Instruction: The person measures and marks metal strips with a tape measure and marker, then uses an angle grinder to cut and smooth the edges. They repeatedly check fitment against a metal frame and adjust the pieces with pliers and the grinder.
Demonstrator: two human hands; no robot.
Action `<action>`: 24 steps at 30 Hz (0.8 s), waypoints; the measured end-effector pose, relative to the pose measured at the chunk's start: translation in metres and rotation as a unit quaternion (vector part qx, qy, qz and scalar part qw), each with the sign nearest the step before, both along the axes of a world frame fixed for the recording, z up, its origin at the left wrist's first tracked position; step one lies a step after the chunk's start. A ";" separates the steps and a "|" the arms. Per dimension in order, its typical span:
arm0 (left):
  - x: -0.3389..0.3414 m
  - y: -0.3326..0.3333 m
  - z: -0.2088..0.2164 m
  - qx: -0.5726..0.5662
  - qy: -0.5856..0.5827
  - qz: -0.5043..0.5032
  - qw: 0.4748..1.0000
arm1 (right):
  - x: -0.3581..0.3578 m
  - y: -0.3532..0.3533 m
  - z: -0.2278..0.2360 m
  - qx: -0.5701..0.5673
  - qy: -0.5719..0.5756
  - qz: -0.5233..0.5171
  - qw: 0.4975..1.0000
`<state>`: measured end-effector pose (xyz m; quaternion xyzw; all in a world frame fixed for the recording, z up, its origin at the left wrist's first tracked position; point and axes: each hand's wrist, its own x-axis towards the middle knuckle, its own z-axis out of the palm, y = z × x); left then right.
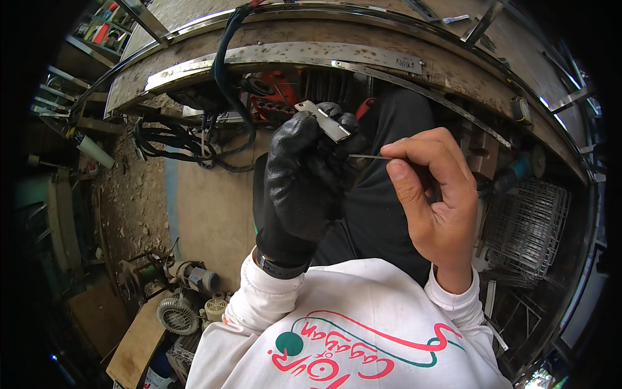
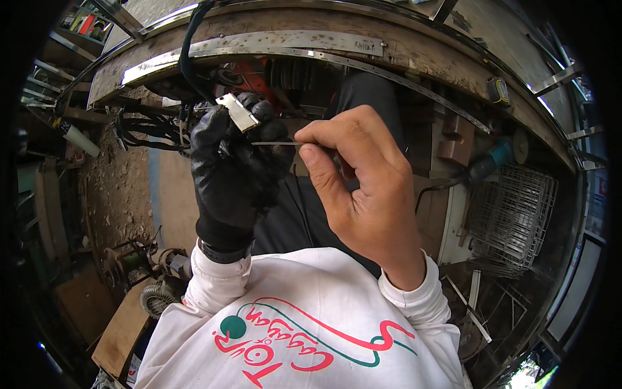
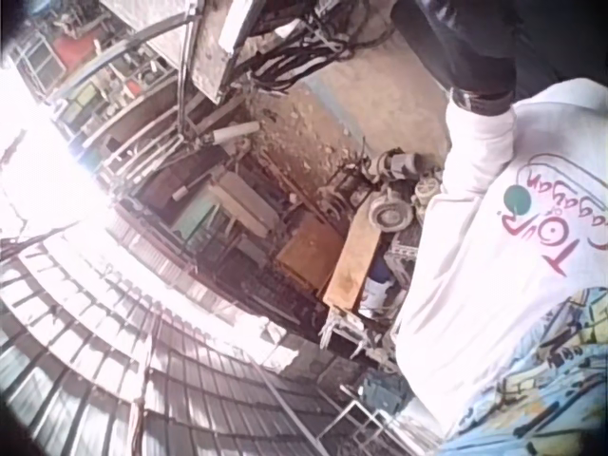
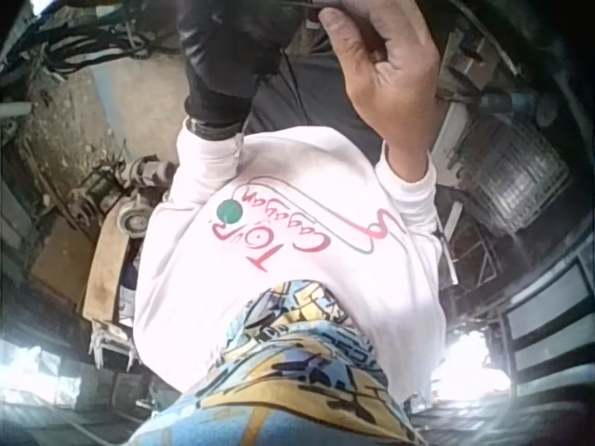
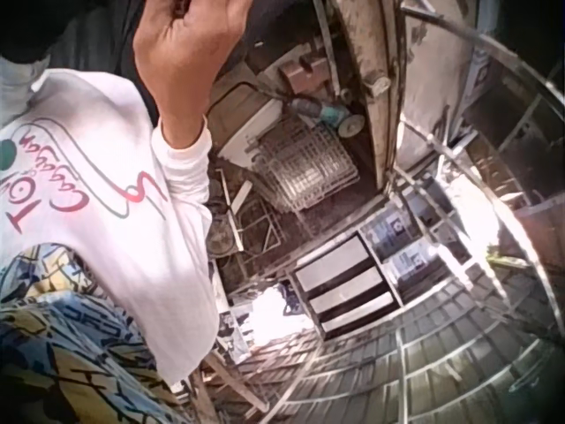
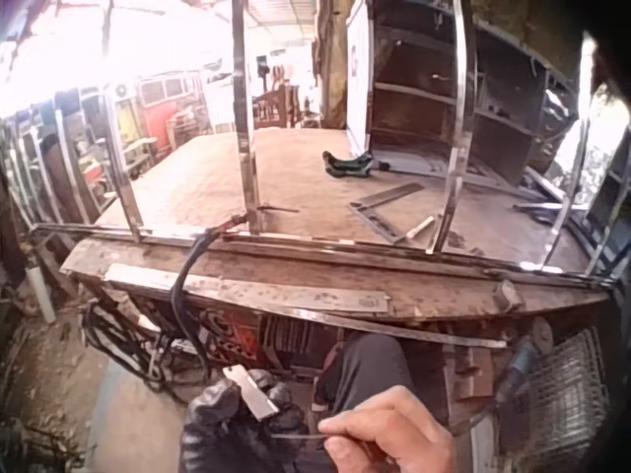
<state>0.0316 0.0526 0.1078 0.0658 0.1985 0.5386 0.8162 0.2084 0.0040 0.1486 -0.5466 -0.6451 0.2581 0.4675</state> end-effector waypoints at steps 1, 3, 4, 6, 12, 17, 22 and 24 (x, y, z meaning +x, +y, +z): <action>0.001 -0.002 0.001 -0.012 -0.006 0.011 1.000 | -0.001 0.001 -0.001 0.033 -0.011 -0.015 0.999; 0.000 -0.005 -0.001 -0.006 -0.017 0.005 1.000 | -0.002 0.003 -0.005 0.101 -0.031 -0.043 0.993; -0.001 -0.007 -0.002 -0.003 -0.023 0.002 1.000 | -0.003 0.003 -0.005 0.109 -0.038 -0.046 0.992; -0.002 -0.008 -0.003 0.007 -0.010 0.002 1.000 | -0.005 0.003 -0.006 0.124 -0.048 -0.049 0.990; 0.004 -0.014 0.003 0.043 0.035 0.048 0.997 | -0.008 0.001 -0.004 0.123 -0.062 -0.061 0.989; -0.001 -0.021 -0.003 0.162 0.196 0.073 0.964 | -0.014 0.000 -0.010 0.174 -0.111 -0.080 0.975; -0.008 -0.016 -0.017 0.339 0.453 0.141 0.812 | -0.019 0.001 -0.016 0.202 -0.113 -0.062 0.971; -0.006 -0.015 -0.015 0.303 0.323 0.150 0.884 | -0.020 -0.004 -0.007 0.071 -0.029 -0.019 0.997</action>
